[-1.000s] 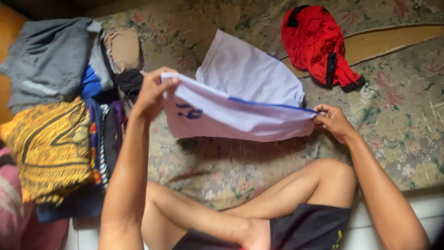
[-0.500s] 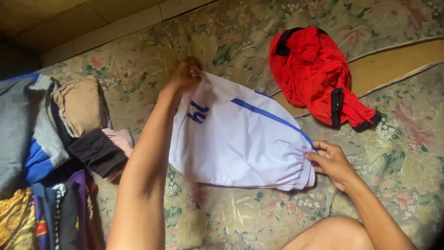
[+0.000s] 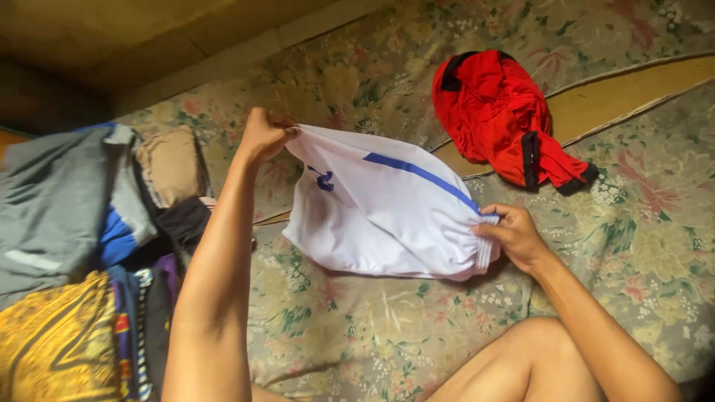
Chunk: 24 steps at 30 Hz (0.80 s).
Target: Folding and stacking various items of laundry including shorts, underwear, and t-shirts while sitting on a mattress.
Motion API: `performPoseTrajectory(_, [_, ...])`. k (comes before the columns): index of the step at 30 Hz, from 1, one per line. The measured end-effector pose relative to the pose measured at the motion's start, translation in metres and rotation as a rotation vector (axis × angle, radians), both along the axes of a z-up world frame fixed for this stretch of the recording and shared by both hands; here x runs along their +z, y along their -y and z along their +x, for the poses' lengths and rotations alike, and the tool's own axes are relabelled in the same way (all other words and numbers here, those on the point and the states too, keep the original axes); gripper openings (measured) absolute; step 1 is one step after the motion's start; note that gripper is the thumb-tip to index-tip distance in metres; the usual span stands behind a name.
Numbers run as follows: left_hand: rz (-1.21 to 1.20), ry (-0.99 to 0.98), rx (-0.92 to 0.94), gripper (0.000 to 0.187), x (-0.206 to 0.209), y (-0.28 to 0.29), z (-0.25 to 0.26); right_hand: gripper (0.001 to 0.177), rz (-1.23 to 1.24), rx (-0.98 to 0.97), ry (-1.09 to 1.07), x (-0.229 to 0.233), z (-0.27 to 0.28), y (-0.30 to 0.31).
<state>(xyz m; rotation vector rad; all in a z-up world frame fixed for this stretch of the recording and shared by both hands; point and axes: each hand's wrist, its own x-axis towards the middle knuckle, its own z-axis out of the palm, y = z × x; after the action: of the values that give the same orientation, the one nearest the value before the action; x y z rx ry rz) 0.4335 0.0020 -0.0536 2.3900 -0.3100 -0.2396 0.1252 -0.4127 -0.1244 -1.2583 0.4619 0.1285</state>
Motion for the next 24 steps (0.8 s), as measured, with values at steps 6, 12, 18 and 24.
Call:
performPoseTrajectory(6, [-0.086,0.165,0.081,0.013,0.096,-0.065,-0.045,0.033,-0.190,-0.110,0.317,0.027,0.018,0.031])
performPoseTrajectory(12, [-0.071,0.565,-0.066,0.008,0.154,-0.097,-0.158,0.064,-0.955,0.058,0.676,0.090,-0.005,0.050])
performPoseTrajectory(18, [0.034,0.711,-0.179,0.021,0.068,-0.106,-0.313,0.045,-1.535,0.352,0.549,-0.044,-0.044,0.088])
performPoseTrajectory(24, [0.346,0.280,-0.182,0.011,-0.065,-0.129,-0.398,0.042,-1.401,0.682,0.069,-0.074,-0.099,0.064])
